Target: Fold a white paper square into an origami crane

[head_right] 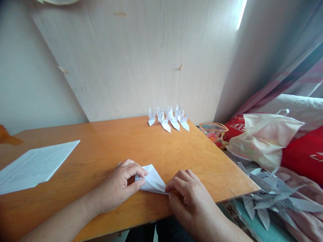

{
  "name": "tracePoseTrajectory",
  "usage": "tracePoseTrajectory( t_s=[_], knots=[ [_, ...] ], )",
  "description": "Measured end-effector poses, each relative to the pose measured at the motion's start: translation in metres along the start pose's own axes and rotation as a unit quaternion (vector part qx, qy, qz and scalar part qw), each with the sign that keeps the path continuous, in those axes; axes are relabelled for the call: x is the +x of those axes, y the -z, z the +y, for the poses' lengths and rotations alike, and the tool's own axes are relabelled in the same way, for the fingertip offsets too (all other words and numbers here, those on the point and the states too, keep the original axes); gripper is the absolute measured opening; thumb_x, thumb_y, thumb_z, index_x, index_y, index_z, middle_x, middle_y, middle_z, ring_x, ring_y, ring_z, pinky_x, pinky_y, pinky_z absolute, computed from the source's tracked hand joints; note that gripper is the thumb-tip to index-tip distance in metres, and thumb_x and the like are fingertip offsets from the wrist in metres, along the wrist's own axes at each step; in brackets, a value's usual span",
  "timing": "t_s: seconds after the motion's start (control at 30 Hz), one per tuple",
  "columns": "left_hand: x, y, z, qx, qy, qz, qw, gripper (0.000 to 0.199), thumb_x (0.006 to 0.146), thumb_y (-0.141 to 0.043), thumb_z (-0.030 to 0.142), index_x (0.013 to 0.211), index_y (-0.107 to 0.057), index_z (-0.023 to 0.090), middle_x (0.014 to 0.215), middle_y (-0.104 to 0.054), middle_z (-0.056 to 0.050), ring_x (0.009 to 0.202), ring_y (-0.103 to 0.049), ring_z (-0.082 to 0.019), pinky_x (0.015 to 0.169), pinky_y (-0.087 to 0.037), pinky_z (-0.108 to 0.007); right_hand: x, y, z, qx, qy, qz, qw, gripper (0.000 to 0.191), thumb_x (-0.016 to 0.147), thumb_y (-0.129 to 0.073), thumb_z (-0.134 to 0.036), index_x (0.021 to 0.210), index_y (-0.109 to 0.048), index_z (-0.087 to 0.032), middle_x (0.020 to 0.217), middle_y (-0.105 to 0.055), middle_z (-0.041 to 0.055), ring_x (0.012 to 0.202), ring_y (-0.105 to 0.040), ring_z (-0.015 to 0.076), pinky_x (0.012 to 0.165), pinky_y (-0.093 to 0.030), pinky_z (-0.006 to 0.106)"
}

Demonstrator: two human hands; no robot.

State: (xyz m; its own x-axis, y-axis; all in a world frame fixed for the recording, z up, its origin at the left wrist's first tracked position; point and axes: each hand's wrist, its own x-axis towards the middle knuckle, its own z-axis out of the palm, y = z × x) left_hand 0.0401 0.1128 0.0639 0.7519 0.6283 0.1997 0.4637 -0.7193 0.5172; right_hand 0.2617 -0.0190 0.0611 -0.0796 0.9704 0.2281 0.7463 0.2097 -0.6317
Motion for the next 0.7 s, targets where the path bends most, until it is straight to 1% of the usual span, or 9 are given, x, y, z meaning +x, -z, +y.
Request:
tracePoseTrajectory(
  t_s=[0.23, 0.47, 0.7],
  knots=[
    [-0.001, 0.000, -0.002, -0.009, 0.000, -0.004, 1.000, 0.007, 0.089, -0.061, 0.024, 0.094, -0.066, 0.026, 0.094, -0.069, 0.000, 0.095, -0.058, -0.021, 0.083, -0.044, -0.035, 0.005, -0.008, -0.003, -0.071, -0.017, 0.023, 0.997, 0.015, 0.083, -0.061, -0.009, 0.078, -0.064, -0.022, 0.082, -0.063, 0.0015, 0.081, -0.057, 0.0183, 0.072, -0.043, 0.032],
    [-0.001, 0.001, 0.000, 0.009, 0.012, -0.001, 1.000, 0.007, 0.088, -0.062, 0.026, 0.093, -0.067, 0.026, 0.094, -0.069, 0.000, 0.094, -0.058, -0.020, 0.086, -0.043, -0.037, 0.009, -0.013, 0.002, -0.094, -0.019, 0.012, 0.995, 0.015, 0.087, -0.061, -0.012, 0.075, -0.062, -0.021, 0.080, -0.061, 0.0009, 0.078, -0.054, 0.0180, 0.070, -0.039, 0.032],
    [0.000, 0.000, 0.000, 0.017, 0.013, 0.002, 1.000, 0.008, 0.089, -0.061, 0.026, 0.094, -0.067, 0.026, 0.093, -0.069, -0.001, 0.095, -0.057, -0.021, 0.085, -0.042, -0.037, 0.008, -0.011, 0.002, -0.109, -0.023, -0.006, 0.994, 0.017, 0.090, -0.058, -0.011, 0.076, -0.061, -0.020, 0.080, -0.061, 0.0012, 0.077, -0.053, 0.0176, 0.071, -0.038, 0.032]
  ],
)
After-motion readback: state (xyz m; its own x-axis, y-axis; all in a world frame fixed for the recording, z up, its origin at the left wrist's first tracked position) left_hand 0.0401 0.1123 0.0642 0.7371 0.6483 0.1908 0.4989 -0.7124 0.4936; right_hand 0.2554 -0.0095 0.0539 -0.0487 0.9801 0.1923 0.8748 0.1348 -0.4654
